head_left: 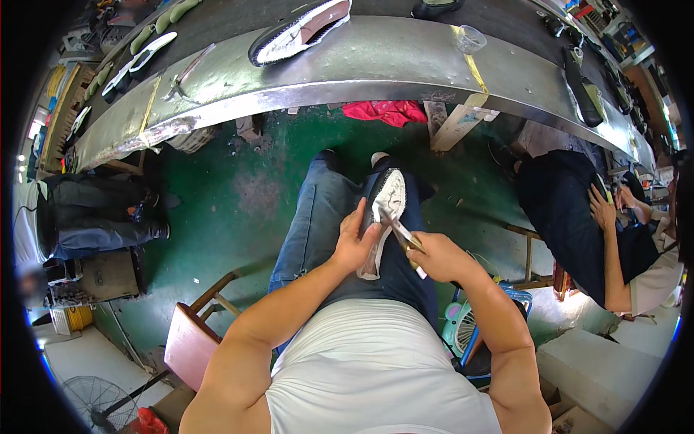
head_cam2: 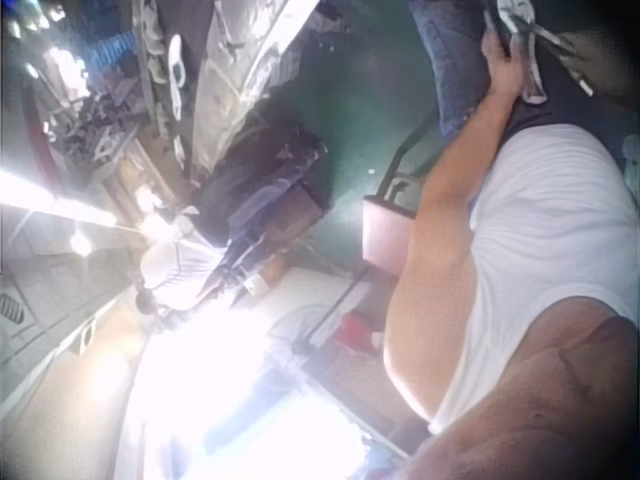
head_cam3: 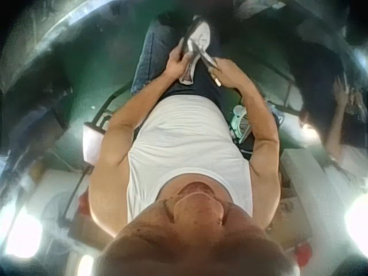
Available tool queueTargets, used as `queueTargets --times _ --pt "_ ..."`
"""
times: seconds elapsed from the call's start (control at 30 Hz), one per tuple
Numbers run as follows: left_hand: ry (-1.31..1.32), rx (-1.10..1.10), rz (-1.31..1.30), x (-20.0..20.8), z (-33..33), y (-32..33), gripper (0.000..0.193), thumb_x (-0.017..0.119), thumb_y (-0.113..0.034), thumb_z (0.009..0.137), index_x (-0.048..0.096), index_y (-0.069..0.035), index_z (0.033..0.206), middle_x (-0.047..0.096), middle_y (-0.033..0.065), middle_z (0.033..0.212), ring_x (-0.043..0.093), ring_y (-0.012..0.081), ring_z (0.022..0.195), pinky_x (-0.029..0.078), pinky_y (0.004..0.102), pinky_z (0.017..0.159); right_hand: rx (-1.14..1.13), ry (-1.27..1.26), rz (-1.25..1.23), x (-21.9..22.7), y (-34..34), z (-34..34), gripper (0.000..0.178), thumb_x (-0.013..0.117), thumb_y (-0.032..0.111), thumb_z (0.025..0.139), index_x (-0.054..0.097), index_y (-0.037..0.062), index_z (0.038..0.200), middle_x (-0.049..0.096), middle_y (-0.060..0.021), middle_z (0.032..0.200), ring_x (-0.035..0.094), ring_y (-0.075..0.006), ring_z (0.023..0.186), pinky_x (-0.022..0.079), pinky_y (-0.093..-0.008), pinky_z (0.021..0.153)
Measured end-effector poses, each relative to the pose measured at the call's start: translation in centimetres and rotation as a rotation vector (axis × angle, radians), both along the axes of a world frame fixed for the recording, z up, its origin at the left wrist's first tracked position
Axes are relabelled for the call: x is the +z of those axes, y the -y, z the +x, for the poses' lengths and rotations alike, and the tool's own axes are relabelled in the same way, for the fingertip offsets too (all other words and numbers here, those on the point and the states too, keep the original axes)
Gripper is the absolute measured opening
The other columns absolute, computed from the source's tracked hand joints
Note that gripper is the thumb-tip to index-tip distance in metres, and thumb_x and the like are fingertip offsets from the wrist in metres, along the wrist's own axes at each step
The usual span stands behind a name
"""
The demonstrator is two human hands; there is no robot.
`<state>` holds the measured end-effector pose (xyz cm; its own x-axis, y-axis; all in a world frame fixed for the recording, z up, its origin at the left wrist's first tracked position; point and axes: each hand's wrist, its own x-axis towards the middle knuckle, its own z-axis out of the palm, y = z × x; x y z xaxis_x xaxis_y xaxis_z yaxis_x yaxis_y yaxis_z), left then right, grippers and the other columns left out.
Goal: Manually assemble and trim the edges of shoe components using hand tools on an industrial production line.
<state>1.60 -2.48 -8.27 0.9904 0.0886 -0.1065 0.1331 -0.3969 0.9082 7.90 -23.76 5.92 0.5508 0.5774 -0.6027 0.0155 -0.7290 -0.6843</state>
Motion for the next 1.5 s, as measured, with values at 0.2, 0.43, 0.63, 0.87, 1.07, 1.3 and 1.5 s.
queueTargets --times 0.2,0.43,0.63,0.87,1.07,1.3,1.5 --pt "0.048 -0.021 -0.097 1.4 -0.1 0.4 0.072 0.061 -0.023 0.098 0.024 -0.002 0.157 0.044 0.0243 0.147 0.044 0.0314 0.137 0.035 0.0355 0.112 0.045 0.582 0.025 -2.5 1.0 -1.0 0.018 0.061 0.016 0.092 0.060 0.0003 0.100 0.066 -0.0204 0.086 0.066 -0.0349 0.082 0.052 -0.0422 0.075" --pt "0.173 -0.152 0.198 2.9 1.0 -0.6 0.066 0.054 -0.021 0.099 0.023 -0.017 0.157 0.031 0.0287 0.155 0.050 0.0490 0.126 0.048 0.0455 0.102 -0.416 0.002 0.145 -6.7 -1.2 -3.8 0.021 0.060 0.021 0.096 0.060 0.0002 0.096 0.068 -0.0113 0.078 0.067 -0.0221 0.072 0.052 -0.0366 0.064" --pt "0.039 -0.207 0.291 3.8 1.3 -1.2 0.059 0.050 -0.027 0.100 0.029 -0.028 0.155 0.035 0.0333 0.149 0.058 0.0505 0.114 0.051 0.0486 0.095 -0.420 -0.537 0.219 -3.3 2.0 -0.1 0.027 0.056 0.020 0.100 0.060 -0.0040 0.111 0.068 -0.0110 0.096 0.071 -0.0202 0.085 0.059 -0.0323 0.060" --pt "0.032 -0.274 0.315 2.9 1.4 -1.0 0.051 0.047 -0.028 0.102 0.035 -0.029 0.151 0.037 0.0342 0.147 0.063 0.0500 0.105 0.054 0.0488 0.091 -0.003 0.477 -0.062 -4.0 -0.8 2.3 0.043 0.047 0.035 0.102 0.058 -0.0057 0.093 0.065 -0.0266 0.082 0.065 -0.0430 0.082 0.050 -0.0487 0.077" --pt "-0.110 -0.366 0.344 6.0 1.0 -1.2 0.055 0.051 -0.018 0.100 0.034 -0.019 0.153 0.034 0.0364 0.148 0.051 0.0512 0.124 0.050 0.0460 0.099 -0.054 0.279 0.028 -3.0 -1.0 3.4 0.045 0.046 0.037 0.103 0.058 -0.0044 0.091 0.065 -0.0273 0.082 0.063 -0.0463 0.083 0.048 -0.0514 0.075" --pt "-0.069 -0.069 0.106 3.2 -0.4 0.4 0.080 0.061 -0.028 0.096 0.016 0.006 0.153 0.029 0.0323 0.154 0.052 0.0502 0.123 0.046 0.0463 0.103 0.053 0.588 0.072 -3.9 -1.1 0.0 0.041 0.050 0.038 0.101 0.058 -0.0009 0.088 0.065 -0.0225 0.083 0.065 -0.0425 0.081 0.050 -0.0510 0.072" --pt "-0.307 -0.362 -0.269 2.7 -1.4 -3.3 0.096 0.062 -0.026 0.095 -0.008 -0.002 0.157 0.015 0.0285 0.161 0.018 0.0356 0.151 0.020 0.0368 0.121 0.123 0.601 -0.057 -3.7 -0.6 -0.6 0.038 0.053 0.038 0.100 0.058 0.0006 0.091 0.066 -0.0193 0.083 0.066 -0.0400 0.077 0.052 -0.0495 0.069"
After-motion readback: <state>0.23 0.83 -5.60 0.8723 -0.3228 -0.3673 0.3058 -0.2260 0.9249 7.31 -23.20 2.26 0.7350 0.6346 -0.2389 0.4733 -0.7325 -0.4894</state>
